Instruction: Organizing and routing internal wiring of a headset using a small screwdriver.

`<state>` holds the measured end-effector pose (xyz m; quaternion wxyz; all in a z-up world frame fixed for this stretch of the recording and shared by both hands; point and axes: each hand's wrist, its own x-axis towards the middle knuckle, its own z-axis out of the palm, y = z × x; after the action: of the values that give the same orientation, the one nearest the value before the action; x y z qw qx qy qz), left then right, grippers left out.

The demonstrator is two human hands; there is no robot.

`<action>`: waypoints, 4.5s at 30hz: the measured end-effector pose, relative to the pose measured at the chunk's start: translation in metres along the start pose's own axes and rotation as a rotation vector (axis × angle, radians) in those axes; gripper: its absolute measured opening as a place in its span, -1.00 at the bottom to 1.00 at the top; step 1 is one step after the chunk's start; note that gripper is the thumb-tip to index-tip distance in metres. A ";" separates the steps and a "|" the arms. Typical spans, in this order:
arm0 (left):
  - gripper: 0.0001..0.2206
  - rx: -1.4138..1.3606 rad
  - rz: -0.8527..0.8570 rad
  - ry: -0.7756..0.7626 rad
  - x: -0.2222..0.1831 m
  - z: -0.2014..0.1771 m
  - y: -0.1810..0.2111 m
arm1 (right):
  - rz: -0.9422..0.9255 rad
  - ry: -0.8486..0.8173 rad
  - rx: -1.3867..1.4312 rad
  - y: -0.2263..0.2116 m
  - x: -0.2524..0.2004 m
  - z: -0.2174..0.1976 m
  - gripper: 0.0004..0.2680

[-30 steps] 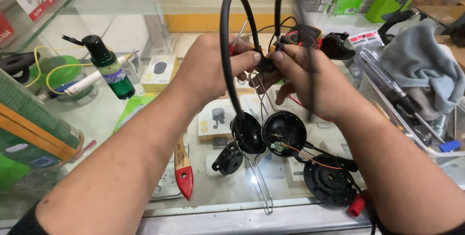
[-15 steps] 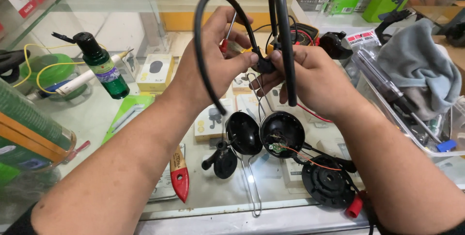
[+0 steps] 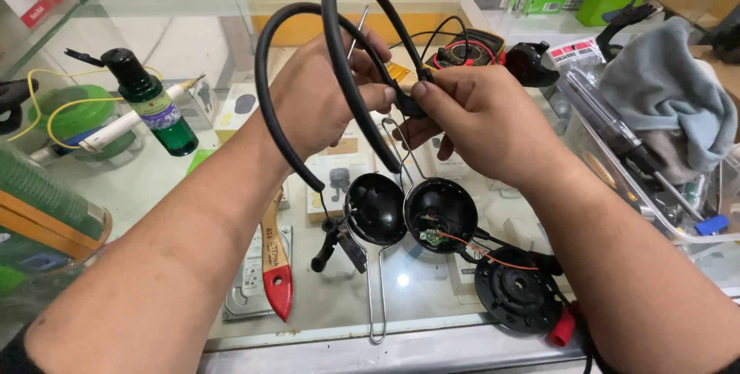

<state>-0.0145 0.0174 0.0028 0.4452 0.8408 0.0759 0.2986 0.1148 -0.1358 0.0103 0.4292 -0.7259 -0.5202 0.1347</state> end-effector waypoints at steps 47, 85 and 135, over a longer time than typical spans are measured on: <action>-0.90 -0.399 -0.486 0.294 -0.001 0.014 0.014 | 0.225 -0.081 0.180 0.002 0.006 0.006 -0.82; -0.83 -0.222 -0.473 0.312 -0.008 0.015 0.025 | 0.133 -0.182 0.281 0.020 0.010 0.004 -0.83; -0.82 -0.135 -0.237 0.274 -0.007 0.030 0.037 | 0.036 -0.268 0.213 0.028 0.009 -0.008 -0.84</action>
<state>-0.0084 -0.0282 0.0160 0.5181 0.7456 0.2142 0.3601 0.1411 -0.1344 -0.0041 0.4281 -0.6609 -0.5427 0.2924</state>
